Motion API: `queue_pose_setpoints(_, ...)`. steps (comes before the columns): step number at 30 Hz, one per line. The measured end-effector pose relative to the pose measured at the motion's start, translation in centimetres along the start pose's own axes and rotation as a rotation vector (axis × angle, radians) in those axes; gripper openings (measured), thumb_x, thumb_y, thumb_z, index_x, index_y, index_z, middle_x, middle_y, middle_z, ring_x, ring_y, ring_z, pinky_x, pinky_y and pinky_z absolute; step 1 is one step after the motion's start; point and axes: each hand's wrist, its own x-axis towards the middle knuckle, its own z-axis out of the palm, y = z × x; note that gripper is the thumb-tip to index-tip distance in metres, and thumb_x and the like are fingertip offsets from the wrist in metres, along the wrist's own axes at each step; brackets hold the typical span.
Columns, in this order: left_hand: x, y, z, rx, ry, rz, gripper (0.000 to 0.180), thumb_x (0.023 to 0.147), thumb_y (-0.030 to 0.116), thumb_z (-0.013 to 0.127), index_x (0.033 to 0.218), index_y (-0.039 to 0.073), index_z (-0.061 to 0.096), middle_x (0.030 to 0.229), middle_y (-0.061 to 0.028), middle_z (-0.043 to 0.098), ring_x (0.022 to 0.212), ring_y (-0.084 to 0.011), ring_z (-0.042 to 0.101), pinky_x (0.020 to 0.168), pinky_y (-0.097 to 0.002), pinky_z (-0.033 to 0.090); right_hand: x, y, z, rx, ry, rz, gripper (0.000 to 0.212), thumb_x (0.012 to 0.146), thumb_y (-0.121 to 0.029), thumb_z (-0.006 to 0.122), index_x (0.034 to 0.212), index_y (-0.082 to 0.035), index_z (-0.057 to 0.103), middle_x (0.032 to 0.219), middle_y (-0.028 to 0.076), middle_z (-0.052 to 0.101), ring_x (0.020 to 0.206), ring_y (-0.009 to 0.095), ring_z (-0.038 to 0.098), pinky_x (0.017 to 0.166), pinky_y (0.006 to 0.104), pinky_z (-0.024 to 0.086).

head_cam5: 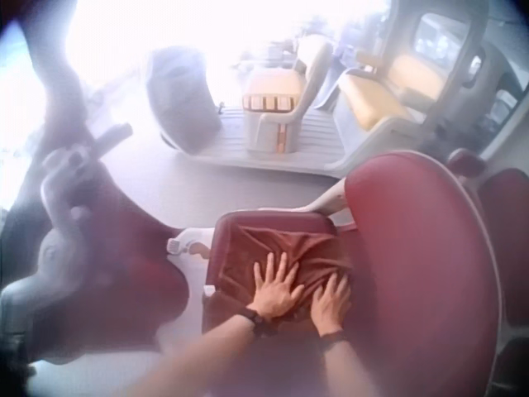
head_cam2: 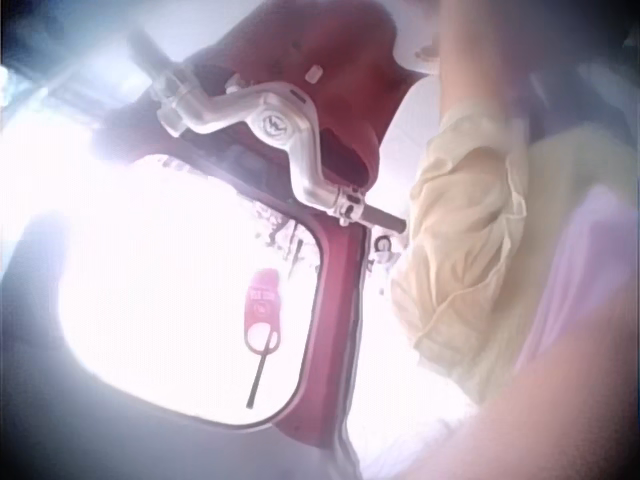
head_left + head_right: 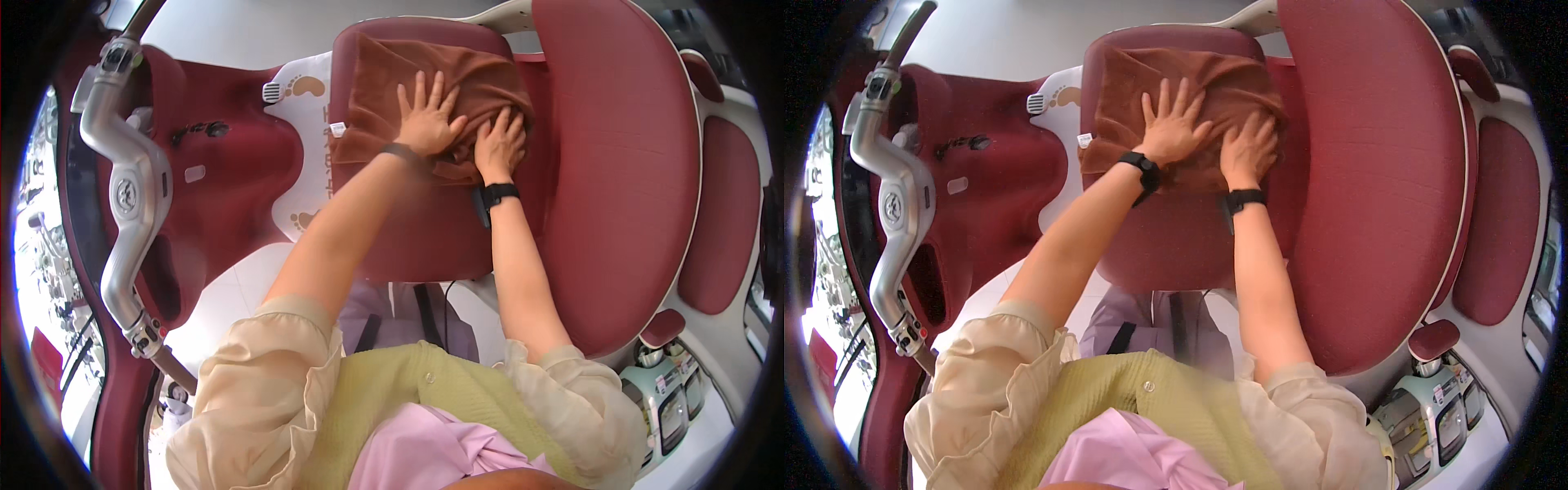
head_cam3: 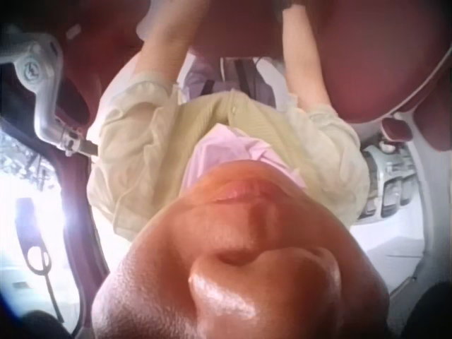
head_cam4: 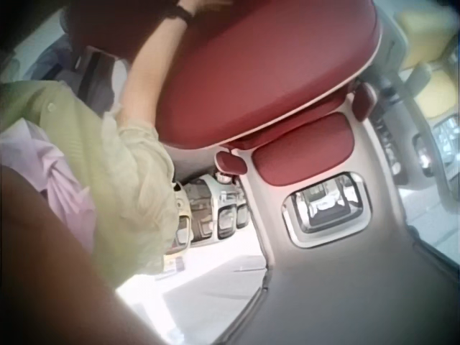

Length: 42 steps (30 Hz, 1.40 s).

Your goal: The person uses a brown cloth to wipe and clean the seats and windshields of several electric scooters in a showroom.

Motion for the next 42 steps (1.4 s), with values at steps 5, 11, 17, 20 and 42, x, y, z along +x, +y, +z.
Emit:
queue_pose_setpoints(5,-6.2,0.5,-0.8,0.025,0.079,0.015,0.055,0.088,0.038,0.044,0.136,0.010,0.041,0.148,-0.0099,0.026,0.139,-0.0321,0.014,0.108,-0.0582,0.010,-7.1,-0.3,0.3,-0.048,0.206,-0.116,0.057,0.089,-0.031,0.046,0.137,-0.005,0.030,0.144,0.022,0.022,0.132,0.043,0.021,0.101,0.0600,0.024)
queue_pose_setpoints(11,-13.7,-1.6,-3.4,0.029,0.054,-0.068,0.053,0.087,0.029,0.047,0.134,0.005,0.041,0.146,-0.0109,0.028,0.137,-0.0308,0.020,0.106,-0.0572,0.015,-12.9,-3.7,0.4,0.040,0.104,-0.291,0.055,0.086,-0.018,0.048,0.135,0.001,0.031,0.142,0.027,0.023,0.132,0.047,0.019,0.104,0.0575,0.023)
queue_pose_setpoints(17,-11.6,-5.6,-3.4,0.174,0.107,-0.193,0.056,0.087,0.032,0.047,0.137,0.009,0.038,0.148,-0.0113,0.023,0.137,-0.0353,0.015,0.104,-0.0603,0.017,-5.8,-10.4,1.4,0.164,-0.039,-0.712,0.049,0.081,-0.017,0.051,0.129,-0.007,0.043,0.140,0.020,0.033,0.128,0.042,0.029,0.099,0.0563,0.031)
queue_pose_setpoints(20,-7.6,-9.4,-2.6,0.069,0.188,-0.290,0.055,0.087,0.032,0.048,0.136,0.008,0.038,0.145,-0.0149,0.027,0.133,-0.0408,0.022,0.101,-0.0594,0.024,-0.2,-13.6,2.4,0.037,0.077,-0.874,0.047,0.084,-0.026,0.046,0.130,-0.017,0.044,0.146,0.009,0.027,0.134,0.038,0.021,0.100,0.0670,0.020)
queue_pose_setpoints(42,-32.5,-8.8,-5.5,-0.506,-0.612,-0.553,0.041,0.093,0.032,0.038,0.109,-0.003,0.054,0.099,-0.0271,0.059,0.096,-0.0399,0.057,0.081,-0.0427,0.044,-28.4,-9.2,2.4,0.175,-0.405,-0.773,0.047,0.085,-0.019,0.044,0.128,0.000,0.046,0.138,0.016,0.036,0.129,0.031,0.032,0.105,0.0426,0.027)
